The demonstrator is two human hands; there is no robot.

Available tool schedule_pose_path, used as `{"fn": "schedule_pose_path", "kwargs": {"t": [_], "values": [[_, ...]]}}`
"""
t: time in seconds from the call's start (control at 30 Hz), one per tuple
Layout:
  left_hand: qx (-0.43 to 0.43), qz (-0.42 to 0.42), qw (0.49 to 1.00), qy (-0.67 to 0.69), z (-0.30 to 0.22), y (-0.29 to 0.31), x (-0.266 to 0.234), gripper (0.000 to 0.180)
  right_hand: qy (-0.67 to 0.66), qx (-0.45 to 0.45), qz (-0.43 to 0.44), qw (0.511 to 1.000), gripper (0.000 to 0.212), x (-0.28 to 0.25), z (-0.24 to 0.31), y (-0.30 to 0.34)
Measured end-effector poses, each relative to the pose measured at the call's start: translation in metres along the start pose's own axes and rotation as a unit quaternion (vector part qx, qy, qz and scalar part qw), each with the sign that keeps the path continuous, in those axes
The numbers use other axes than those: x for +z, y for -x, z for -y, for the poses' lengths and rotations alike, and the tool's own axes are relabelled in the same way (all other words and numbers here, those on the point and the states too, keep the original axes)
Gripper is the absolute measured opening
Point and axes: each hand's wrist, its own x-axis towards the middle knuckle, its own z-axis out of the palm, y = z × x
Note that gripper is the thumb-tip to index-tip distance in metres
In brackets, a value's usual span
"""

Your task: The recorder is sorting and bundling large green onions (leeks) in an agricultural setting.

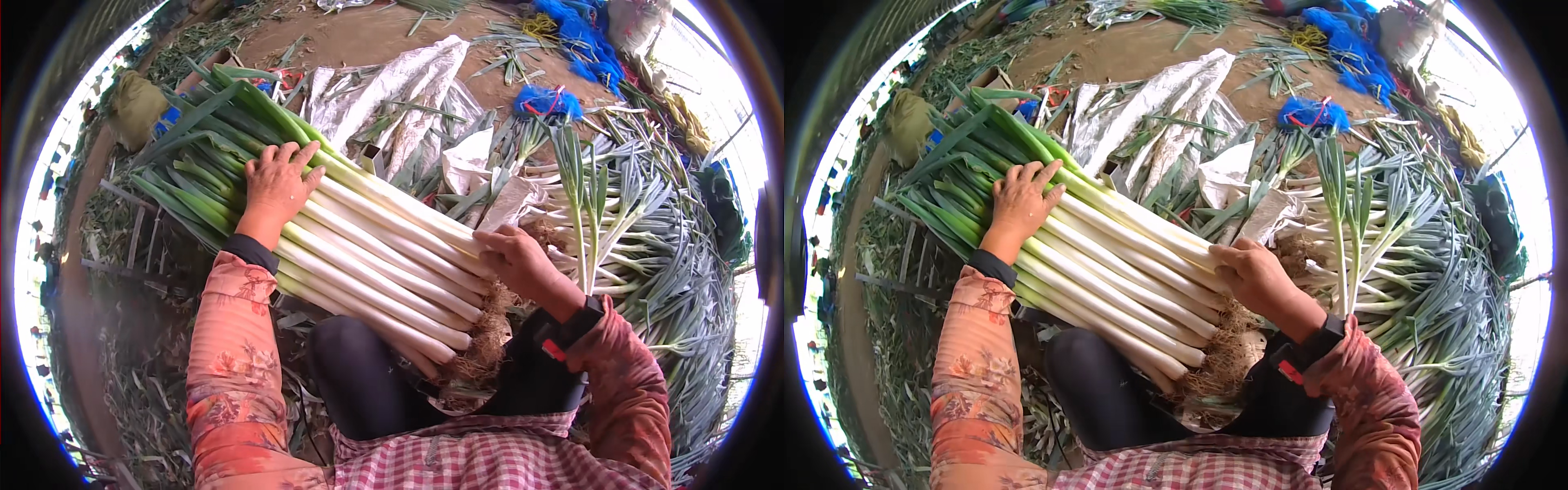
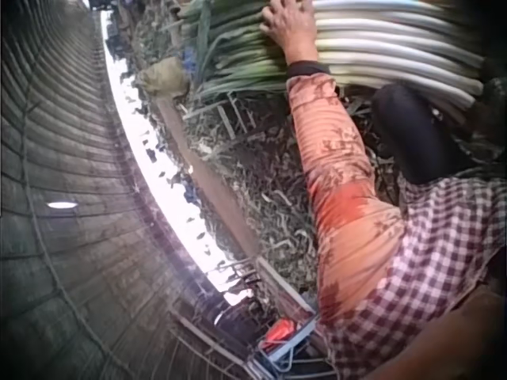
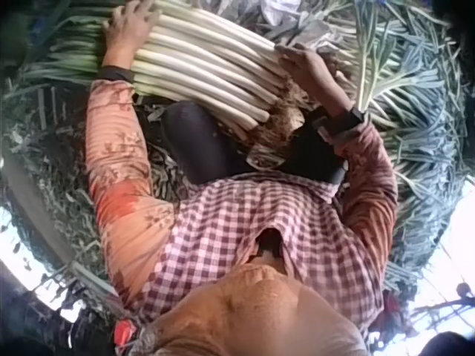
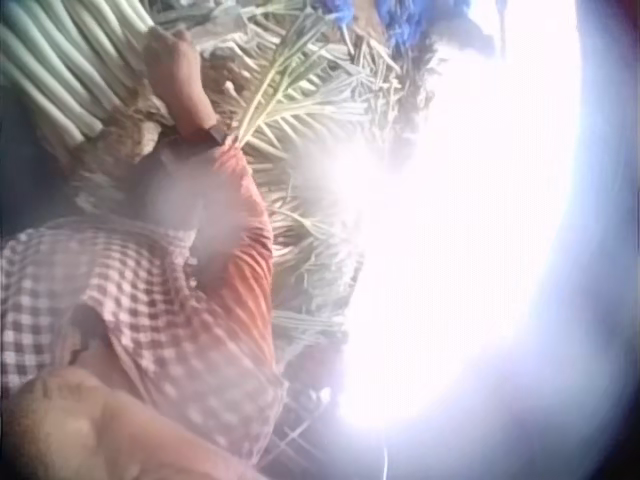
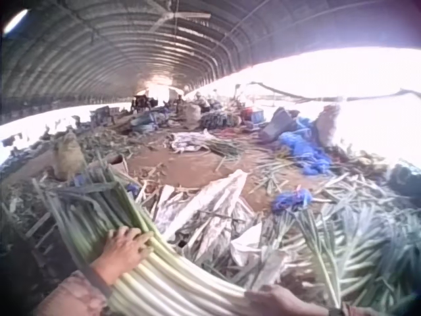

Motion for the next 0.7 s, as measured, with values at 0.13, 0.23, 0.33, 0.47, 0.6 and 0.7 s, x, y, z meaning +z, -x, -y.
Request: {"fn": "schedule_pose_path", "kwargs": {"t": [0.13, 0.23, 0.33, 0.47, 0.6, 0.7], "values": [[-0.007, 0.017, 1.0, -0.012, 0.005, 0.003, 0.002, 0.047, 0.006, -0.018, 0.003, 1.0, 0.023, 0.005, 0.003, -0.005], [-0.01, 0.015, 1.0, -0.007, 0.006, 0.004, 0.004, 0.049, 0.033, -0.009, 0.012, 0.999, 0.02, 0.003, 0.011, -0.004], [-0.015, 0.02, 1.0, 0.002, -0.004, -0.002, 0.0, 0.048, 0.074, -0.022, 0.007, 0.997, 0.016, 0.007, 0.01, -0.008], [-0.023, 0.023, 0.999, -0.02, -0.003, -0.002, 0.004, 0.048, 0.017, -0.032, 0.032, 0.999, 0.012, 0.008, 0.001, -0.015], [0.005, 0.008, 1.0, -0.027, 0.002, 0.0, 0.003, 0.046, -0.008, -0.02, 0.033, 0.999, 0.015, 0.006, 0.007, -0.013], [-0.008, 0.052, 0.998, -0.024, -0.003, -0.01, -0.006, 0.046, 0.029, -0.023, 0.043, 0.998, 0.015, 0.004, 0.005, -0.019]]}}
